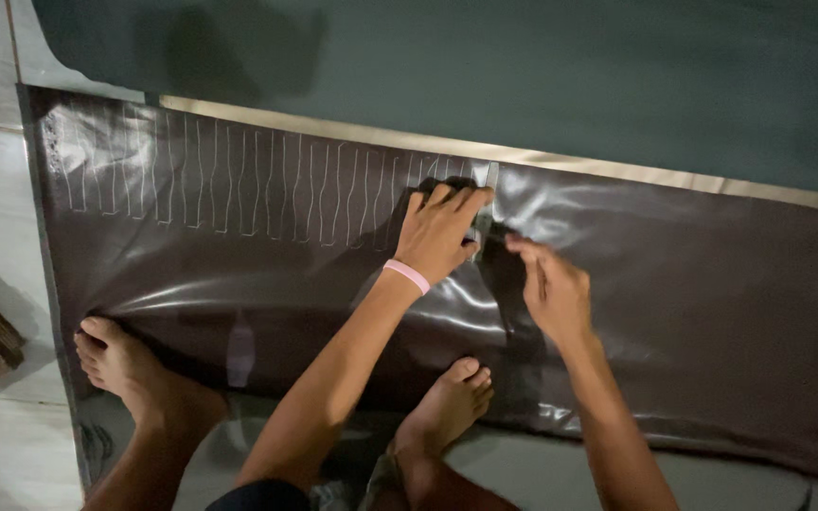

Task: The person sits on the floor and uses a small metal tool to repeatedly score a dark brown sheet of material laid out on the ground. They hold a ruler in place with one hand and drag the tool along it to create a series of parallel lines.

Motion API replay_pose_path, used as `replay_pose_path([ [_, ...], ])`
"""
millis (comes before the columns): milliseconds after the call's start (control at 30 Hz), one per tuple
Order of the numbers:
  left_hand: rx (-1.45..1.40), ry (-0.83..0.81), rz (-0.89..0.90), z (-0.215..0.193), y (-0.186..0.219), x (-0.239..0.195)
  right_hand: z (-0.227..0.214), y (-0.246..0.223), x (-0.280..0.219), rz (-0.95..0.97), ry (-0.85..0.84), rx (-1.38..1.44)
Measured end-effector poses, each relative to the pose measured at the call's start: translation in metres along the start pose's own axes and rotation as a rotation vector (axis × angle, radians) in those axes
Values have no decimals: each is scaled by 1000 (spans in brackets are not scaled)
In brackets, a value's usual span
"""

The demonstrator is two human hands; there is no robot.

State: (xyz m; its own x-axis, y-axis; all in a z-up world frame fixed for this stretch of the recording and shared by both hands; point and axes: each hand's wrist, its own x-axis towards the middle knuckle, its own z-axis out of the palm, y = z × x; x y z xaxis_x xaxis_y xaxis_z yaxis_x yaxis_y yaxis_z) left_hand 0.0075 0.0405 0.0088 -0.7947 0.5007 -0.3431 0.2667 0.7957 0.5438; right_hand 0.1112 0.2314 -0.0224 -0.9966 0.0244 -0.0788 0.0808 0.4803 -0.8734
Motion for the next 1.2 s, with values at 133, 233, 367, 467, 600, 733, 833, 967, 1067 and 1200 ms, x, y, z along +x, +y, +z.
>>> replay_pose_path([
  [133,11,54,37,-1,-1,-2,2,2,13,95,-30,-81],
  [233,37,8,12,0,-1,-3,1,-4,15,23,-22,-76],
  [367,6,6,10,4,-3,2,-1,-6,23,-10,40,-34],
  [467,13,-24,18,4,-10,2,0,-5,26,141,-18,-13],
  [600,-75,-23,72,6,-18,1,-9,0,22,17,101,56],
  [733,-40,52,124,22,-9,7,-14,1,4,128,157,135],
  [833,-67,-48,44,29,-7,10,-19,5,-1,125,191,180],
  [967,-35,-43,61,30,-12,9,-23,11,-8,133,228,189],
  [1067,-43,-3,91,33,-13,10,-24,21,-12,144,269,238],
  [1200,-44,-28,71,34,-10,10,-22,27,-18,185,266,194],
])
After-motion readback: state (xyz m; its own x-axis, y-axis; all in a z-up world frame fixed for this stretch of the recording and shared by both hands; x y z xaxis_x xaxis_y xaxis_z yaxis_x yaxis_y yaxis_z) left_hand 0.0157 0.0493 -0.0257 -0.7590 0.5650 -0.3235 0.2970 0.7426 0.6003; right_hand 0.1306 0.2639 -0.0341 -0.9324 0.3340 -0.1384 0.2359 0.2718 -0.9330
